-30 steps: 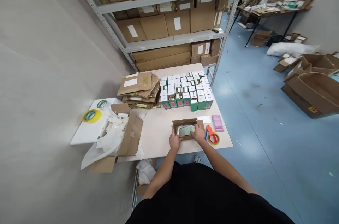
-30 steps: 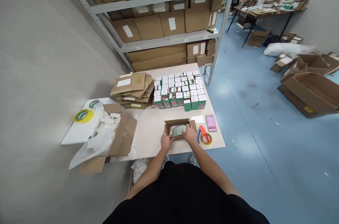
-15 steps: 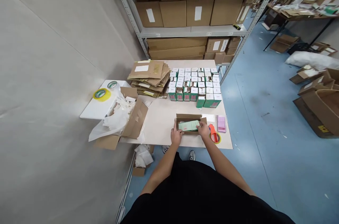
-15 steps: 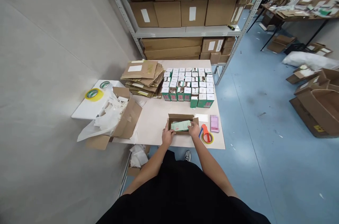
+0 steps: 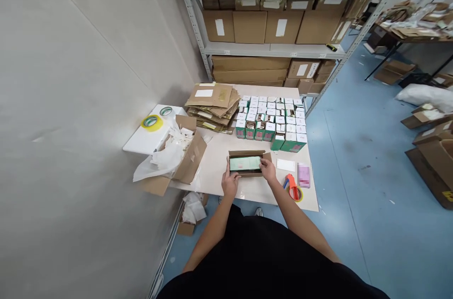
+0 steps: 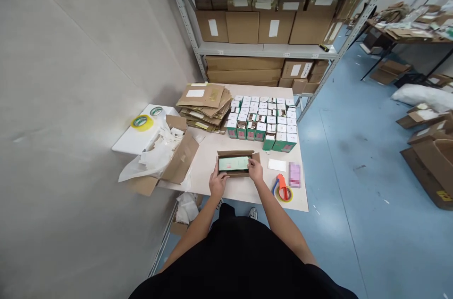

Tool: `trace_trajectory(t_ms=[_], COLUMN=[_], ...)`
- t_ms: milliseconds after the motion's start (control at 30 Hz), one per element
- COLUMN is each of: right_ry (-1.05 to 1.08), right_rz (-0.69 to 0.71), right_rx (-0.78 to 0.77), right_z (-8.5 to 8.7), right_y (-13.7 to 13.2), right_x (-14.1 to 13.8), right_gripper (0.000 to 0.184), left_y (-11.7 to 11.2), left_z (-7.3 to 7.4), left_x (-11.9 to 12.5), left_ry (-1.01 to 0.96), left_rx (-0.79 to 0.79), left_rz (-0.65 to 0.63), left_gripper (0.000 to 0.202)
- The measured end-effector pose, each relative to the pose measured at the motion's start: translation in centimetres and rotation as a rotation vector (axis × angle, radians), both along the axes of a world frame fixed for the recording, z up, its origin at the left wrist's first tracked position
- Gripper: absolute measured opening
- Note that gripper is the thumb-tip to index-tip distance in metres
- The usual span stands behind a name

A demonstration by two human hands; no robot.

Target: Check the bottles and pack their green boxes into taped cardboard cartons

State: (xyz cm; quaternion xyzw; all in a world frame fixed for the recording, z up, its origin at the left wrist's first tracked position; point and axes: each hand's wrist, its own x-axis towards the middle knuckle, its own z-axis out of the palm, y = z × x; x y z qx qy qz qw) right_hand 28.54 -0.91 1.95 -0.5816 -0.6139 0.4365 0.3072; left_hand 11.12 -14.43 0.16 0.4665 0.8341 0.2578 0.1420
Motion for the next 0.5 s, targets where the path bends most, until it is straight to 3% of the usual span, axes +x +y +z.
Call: trace_trajectory(t_ms=[233,500], right_ry=[0.033,0.139], right_rz=[0.198,0.415], right_rx=[0.151,0.164], right_z=[3.5,5.4], right_y=[-0.2,-0.6], right_x=[-5.4,-12.7], right_gripper=[0.048,0.048], left_y=[-1.1,-4.9], left_z=[0.3,-0.3], left_x=[-3.1,-6.8], left_ry=[-0.013,-0.046], left_rx=[0.033,0.049], left_rz=[0.140,0.299], left_gripper=[0.021,0.019])
